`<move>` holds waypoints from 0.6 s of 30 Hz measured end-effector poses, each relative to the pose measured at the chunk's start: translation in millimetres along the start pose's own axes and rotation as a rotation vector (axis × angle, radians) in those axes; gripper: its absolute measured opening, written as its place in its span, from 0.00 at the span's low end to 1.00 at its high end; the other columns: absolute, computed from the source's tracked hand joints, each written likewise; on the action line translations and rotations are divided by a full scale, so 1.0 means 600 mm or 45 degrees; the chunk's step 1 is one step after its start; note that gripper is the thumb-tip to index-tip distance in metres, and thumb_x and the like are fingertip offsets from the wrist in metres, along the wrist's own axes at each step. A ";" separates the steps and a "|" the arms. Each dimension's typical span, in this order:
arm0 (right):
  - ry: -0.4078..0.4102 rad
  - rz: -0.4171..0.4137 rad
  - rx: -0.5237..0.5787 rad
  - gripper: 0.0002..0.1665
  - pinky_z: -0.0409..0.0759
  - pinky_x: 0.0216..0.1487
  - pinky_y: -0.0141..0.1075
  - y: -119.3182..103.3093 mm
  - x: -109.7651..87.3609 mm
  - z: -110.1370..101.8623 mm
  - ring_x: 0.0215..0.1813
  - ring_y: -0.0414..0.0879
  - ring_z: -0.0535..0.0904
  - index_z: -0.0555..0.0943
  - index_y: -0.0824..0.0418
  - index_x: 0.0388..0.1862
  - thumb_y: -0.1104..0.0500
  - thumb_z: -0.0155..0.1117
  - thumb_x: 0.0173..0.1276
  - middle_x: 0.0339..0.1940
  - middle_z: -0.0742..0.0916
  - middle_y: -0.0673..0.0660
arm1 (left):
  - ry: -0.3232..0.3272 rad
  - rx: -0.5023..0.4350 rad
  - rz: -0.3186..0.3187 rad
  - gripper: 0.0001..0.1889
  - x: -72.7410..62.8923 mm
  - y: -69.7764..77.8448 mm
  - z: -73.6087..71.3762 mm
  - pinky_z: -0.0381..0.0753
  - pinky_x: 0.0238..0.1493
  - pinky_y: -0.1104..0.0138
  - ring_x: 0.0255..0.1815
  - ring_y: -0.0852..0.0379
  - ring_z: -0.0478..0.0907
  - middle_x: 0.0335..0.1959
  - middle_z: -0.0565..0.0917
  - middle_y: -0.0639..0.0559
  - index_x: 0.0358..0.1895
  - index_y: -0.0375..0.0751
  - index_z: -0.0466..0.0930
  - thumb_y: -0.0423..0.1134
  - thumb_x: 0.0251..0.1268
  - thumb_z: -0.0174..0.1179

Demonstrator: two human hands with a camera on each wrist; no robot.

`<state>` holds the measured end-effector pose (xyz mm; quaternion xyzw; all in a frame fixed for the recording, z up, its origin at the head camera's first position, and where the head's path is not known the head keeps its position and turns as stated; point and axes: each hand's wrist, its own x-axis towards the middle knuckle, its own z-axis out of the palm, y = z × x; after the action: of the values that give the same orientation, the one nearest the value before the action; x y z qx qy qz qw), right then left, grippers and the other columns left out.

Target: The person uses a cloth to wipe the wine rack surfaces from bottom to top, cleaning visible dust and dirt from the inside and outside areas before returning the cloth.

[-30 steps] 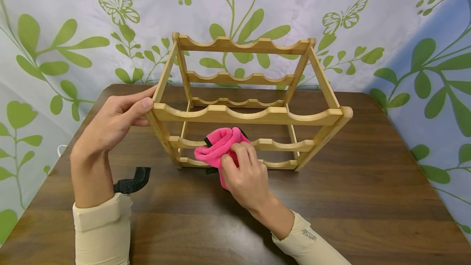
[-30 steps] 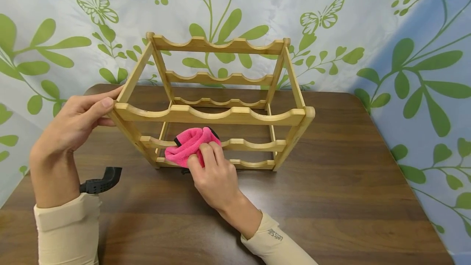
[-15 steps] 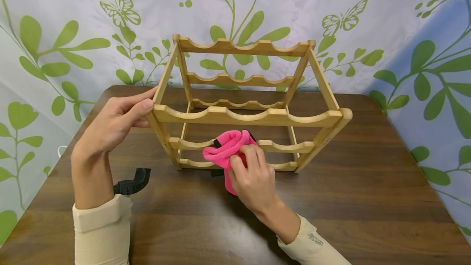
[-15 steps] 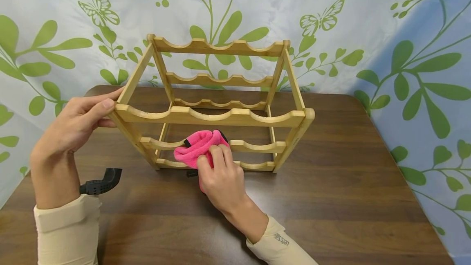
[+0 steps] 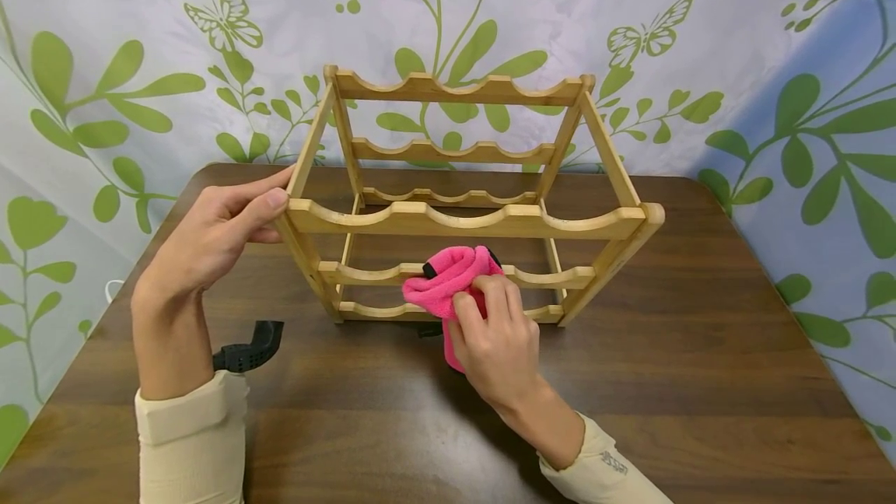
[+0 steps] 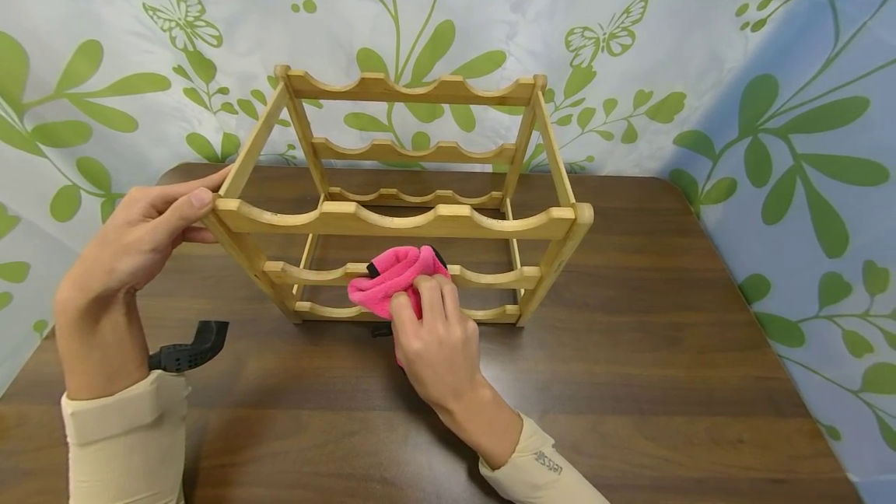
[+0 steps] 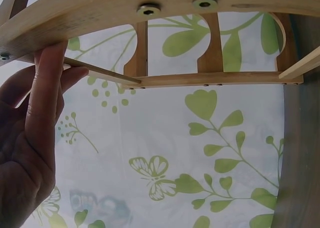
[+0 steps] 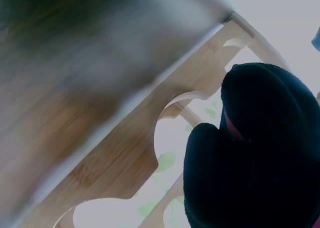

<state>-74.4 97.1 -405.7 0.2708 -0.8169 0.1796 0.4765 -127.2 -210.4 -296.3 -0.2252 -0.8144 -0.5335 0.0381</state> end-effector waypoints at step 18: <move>0.015 0.031 -0.083 0.07 0.75 0.11 0.44 0.040 -0.007 -0.038 0.30 0.58 0.74 0.73 0.65 0.26 0.64 0.60 0.61 0.35 0.79 0.66 | 0.003 0.023 -0.016 0.19 0.001 -0.001 0.000 0.82 0.39 0.73 0.41 0.63 0.84 0.47 0.85 0.61 0.68 0.36 0.72 0.31 0.78 0.48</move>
<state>-71.7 129.8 -399.0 0.2439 -0.8228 0.1602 0.4876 -128.0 -210.1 -296.7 -0.2190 -0.8204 -0.5268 0.0378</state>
